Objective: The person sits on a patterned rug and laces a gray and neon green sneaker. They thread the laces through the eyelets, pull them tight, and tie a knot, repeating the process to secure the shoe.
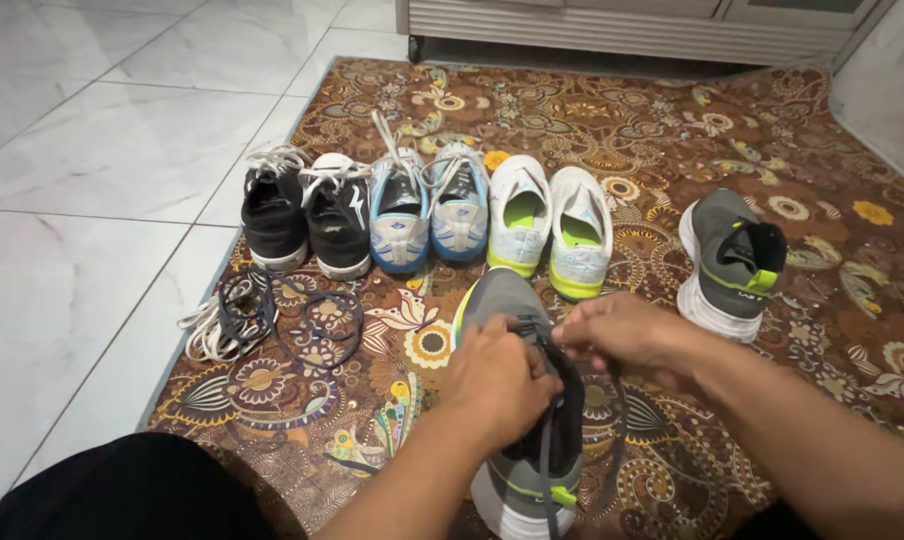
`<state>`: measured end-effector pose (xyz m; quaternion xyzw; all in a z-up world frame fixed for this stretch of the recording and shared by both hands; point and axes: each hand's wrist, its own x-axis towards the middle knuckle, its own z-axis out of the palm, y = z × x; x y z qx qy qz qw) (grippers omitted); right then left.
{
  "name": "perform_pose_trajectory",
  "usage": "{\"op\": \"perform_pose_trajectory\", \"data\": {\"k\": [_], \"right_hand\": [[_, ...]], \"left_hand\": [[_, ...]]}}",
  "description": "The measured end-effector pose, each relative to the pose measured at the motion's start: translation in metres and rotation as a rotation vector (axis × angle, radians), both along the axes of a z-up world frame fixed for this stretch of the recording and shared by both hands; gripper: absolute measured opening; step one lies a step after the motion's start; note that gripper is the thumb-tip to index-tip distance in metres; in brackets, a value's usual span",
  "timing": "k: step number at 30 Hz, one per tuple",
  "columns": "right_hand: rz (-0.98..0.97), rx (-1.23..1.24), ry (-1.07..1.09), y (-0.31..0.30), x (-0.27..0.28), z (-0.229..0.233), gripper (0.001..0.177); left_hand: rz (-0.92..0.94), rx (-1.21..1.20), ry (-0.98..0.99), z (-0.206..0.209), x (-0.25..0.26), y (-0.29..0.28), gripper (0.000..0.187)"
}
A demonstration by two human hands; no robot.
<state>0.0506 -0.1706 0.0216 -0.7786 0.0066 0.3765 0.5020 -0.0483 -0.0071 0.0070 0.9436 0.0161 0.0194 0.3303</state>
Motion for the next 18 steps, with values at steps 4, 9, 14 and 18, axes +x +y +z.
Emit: {"op": "perform_pose_trajectory", "data": {"k": [4,9,14,18], "right_hand": [[0.011,-0.124,-0.204,0.014,-0.001,0.055,0.015],[0.051,-0.015,-0.369,0.043,-0.006,0.130,0.017],[-0.061,0.244,-0.491,0.040,-0.008,0.191,0.010],[-0.229,0.387,-0.663,0.010,0.013,0.231,0.008]], "left_hand": [[0.183,-0.197,-0.045,0.015,0.000,0.006,0.022],[0.043,-0.375,-0.125,0.040,0.031,0.022,0.040],[-0.088,-0.575,-0.021,0.045,0.052,0.028,0.029],[-0.125,-0.628,0.059,0.033,0.042,0.026,0.032]]}}
